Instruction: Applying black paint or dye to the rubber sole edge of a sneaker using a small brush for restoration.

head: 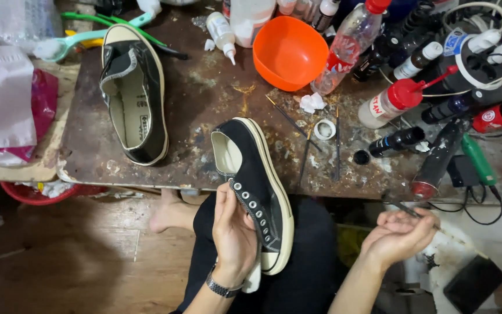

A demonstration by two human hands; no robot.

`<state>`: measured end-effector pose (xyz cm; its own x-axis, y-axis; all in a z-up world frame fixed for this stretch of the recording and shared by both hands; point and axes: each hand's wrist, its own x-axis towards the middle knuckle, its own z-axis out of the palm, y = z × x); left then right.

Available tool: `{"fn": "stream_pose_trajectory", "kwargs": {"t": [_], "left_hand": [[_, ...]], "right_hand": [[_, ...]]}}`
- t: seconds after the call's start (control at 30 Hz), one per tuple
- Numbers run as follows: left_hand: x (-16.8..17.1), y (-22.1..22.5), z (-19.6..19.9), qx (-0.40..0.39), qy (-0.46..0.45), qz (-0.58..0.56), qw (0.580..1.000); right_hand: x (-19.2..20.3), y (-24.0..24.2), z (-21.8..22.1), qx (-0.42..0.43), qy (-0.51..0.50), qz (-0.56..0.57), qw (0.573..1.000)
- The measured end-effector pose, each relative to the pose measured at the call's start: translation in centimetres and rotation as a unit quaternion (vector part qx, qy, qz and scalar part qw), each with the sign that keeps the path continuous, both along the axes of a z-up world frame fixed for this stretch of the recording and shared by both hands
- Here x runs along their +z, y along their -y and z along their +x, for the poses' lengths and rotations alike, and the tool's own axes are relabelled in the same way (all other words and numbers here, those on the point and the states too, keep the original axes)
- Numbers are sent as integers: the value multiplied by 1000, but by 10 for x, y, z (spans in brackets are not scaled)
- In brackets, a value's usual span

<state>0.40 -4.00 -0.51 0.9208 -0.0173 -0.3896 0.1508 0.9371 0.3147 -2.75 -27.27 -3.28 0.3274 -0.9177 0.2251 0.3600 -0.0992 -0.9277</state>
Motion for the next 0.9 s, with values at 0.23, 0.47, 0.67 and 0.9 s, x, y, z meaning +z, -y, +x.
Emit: {"fn": "stream_pose_trajectory", "kwargs": {"t": [0.23, 0.47, 0.67, 0.9], "left_hand": [[13, -7, -5, -40, 35, 101, 993], [28, -15, -28, -174, 58, 189, 965], [10, -19, -32, -214, 42, 313, 924], [3, -18, -32, -108, 47, 151, 981]], "right_hand": [[10, -42, -20, 19, 14, 74, 997], [15, -37, -24, 33, 27, 65, 997], [2, -36, -22, 43, 33, 69, 996], [-4, -33, -16, 53, 29, 61, 996]]}}
